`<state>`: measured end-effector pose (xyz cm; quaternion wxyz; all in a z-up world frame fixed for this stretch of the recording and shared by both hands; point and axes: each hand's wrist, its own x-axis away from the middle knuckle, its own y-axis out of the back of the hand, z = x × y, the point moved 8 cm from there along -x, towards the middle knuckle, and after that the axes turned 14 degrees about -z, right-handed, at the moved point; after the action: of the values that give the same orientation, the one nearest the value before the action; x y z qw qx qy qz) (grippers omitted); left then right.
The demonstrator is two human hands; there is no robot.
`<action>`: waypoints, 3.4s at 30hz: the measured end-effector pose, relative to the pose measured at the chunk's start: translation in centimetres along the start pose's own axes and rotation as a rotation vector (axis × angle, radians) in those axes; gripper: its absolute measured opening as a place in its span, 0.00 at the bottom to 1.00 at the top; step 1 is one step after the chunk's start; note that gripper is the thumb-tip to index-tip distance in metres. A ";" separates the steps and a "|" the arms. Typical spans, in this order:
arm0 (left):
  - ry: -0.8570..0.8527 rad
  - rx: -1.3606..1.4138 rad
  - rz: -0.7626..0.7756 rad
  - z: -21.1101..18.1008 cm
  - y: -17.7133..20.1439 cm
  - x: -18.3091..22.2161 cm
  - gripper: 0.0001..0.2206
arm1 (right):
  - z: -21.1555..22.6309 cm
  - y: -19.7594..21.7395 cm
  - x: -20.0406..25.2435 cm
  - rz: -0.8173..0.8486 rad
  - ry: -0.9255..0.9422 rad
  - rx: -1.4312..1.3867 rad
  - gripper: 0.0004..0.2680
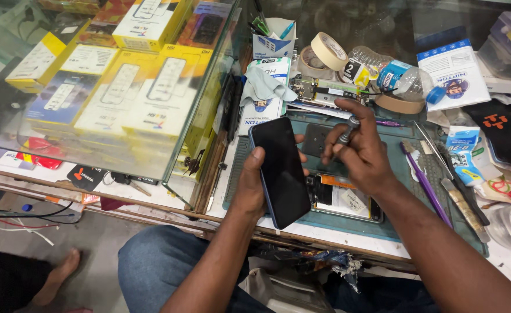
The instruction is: The person uses a screwdriver to remove screws from the back of a disassembled smartphone lying on a workbench. They then pick up a second blue smartphone, inspect its back and sides, and place it back down.
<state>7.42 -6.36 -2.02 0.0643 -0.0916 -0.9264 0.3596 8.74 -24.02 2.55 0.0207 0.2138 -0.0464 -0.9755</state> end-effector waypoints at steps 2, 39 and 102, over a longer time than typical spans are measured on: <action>-0.004 0.014 0.015 -0.2 -0.3 0.2 0.48 | 0.0 0.2 0.0 0.006 -0.026 -0.044 0.26; -0.296 -0.390 -0.316 -2.1 -0.1 -0.4 0.30 | 0.9 -2.2 -0.3 0.166 0.210 0.347 0.08; -0.028 0.246 -0.125 0.5 -1.0 -0.8 0.43 | 1.7 -2.2 -0.3 0.224 0.013 0.058 0.18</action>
<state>7.99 -7.62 -1.75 0.0844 -0.0199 -0.8799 0.4671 8.21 -21.64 4.00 0.1238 0.2140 -0.0979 -0.9640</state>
